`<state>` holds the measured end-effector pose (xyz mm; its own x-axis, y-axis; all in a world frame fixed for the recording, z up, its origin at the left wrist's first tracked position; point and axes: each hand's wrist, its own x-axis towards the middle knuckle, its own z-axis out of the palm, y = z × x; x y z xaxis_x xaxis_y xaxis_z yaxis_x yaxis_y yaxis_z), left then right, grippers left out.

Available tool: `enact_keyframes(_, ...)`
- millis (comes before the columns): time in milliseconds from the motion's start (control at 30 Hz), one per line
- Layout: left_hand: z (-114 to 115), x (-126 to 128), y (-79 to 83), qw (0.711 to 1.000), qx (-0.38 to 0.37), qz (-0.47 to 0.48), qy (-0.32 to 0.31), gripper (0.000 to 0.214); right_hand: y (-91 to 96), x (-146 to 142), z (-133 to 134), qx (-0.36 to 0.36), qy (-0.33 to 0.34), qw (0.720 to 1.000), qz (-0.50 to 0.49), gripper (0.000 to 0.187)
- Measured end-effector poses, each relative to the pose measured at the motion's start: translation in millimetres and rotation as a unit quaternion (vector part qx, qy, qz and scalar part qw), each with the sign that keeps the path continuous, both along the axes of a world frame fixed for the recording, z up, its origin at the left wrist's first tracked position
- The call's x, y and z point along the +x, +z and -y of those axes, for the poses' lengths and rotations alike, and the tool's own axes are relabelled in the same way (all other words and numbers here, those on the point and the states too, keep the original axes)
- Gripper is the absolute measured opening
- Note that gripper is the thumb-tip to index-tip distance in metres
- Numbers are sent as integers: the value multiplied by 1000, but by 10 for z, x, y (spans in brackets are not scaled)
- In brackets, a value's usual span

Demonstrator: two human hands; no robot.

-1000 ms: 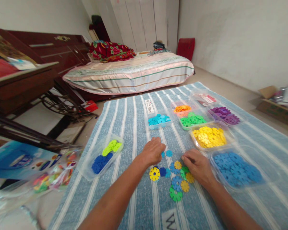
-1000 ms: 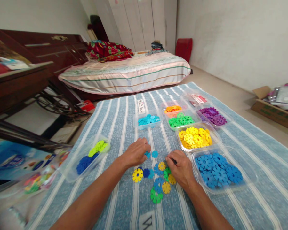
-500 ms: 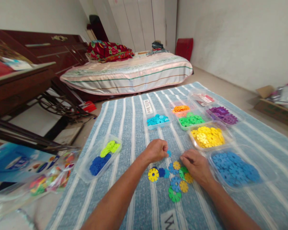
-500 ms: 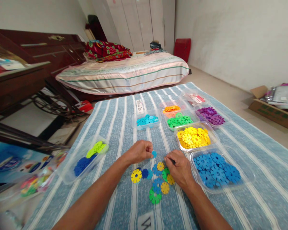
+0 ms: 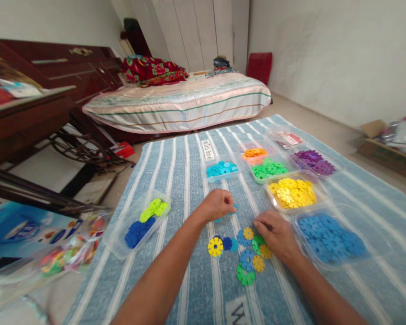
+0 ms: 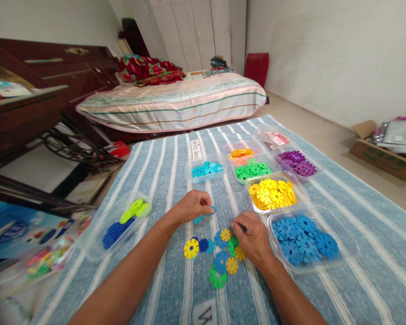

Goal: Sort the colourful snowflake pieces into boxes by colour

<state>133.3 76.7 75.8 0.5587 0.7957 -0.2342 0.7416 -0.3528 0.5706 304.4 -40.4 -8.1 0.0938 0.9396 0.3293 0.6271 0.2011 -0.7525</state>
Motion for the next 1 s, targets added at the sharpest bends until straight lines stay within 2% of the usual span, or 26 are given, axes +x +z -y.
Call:
enact_keyframes(67,-133,-62,146,992,21,105,73,18,2,-1,2,0,0,1000,-4,18)
enact_keyframes(133,-263,-121,296,965,83,180,170,28,4,-3,4,-1,0,1000,-8,19)
enact_keyframes(200,-333,-173,402,941,162,174,242,36,6,-3,6,-4,1,1000,-10,20)
enact_keyframes(233,-331,-197,427,936,191,152,255,36,7,-3,7,-7,2,1000,-11,20)
enact_keyframes(300,-242,-237,415,953,193,96,212,28,11,-3,7,-9,4,1000,-10,20)
enact_keyframes(400,50,-269,287,994,100,-3,36,16,23,-4,7,-9,4,1000,-7,20)
enact_keyframes(467,274,-260,182,994,57,-71,-64,11,34,-7,8,-7,0,1000,-3,20)
enact_keyframes(567,534,-203,72,975,51,-153,-151,8,43,-13,11,-3,-4,1000,0,20)
enact_keyframes(667,659,-132,39,958,69,-204,-190,10,40,-14,12,1,-5,1000,0,20)
enact_keyframes(767,687,-92,40,951,76,-223,-199,14,33,-12,13,2,-5,1000,0,20)
enact_keyframes(900,670,-103,14,955,66,-204,-207,18,29,-9,12,3,-10,1000,8,21)
enact_keyframes(1000,642,-132,-36,966,51,-152,-205,19,31,-10,13,1,-8,1000,3,20)
